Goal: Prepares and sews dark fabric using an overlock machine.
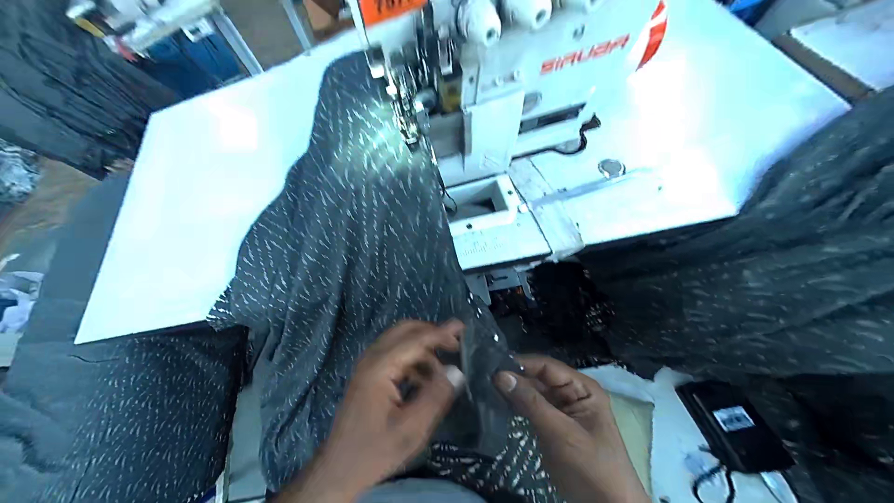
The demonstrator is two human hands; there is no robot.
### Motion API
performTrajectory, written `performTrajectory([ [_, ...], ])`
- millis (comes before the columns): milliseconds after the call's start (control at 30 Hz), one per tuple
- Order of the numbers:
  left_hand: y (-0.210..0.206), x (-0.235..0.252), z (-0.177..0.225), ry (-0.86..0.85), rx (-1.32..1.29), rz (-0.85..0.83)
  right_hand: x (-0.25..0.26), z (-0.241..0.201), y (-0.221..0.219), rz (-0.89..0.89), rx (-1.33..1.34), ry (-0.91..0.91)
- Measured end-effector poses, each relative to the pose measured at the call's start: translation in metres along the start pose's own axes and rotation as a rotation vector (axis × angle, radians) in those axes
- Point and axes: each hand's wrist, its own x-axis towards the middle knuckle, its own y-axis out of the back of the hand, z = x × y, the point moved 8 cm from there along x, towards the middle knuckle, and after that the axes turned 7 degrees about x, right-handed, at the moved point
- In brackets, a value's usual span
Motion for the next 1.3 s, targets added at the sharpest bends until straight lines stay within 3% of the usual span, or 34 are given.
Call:
performTrajectory([
  [100,0.088,0.033,-0.009,-0.045,0.432,0.353,0.019,0.016,0.014,0.056,-0.155,0.022],
  [167,0.12,0.05,-0.029,0.038,0.678,0.366,0.026,0.022,0.015,0.053,-0.223,0.03],
  [267,0.128,0.052,-0.059,0.097,0.734,0.349,0.026,0.031,0.012,0.045,-0.235,0.017],
  [467,0.135,0.035,-0.061,-0.058,0.616,0.515,0.021,0.032,0.013,0.041,-0.224,0.01],
  [933,0.181,0.061,-0.051,-0.005,0.47,0.555,0.02,0.035,0.016,0.034,-0.193,0.021],
  [1300,0.176,0.088,-0.01,-0.176,0.342,0.49,0.014,0.03,0.004,-0.136,0.011,0.035],
])
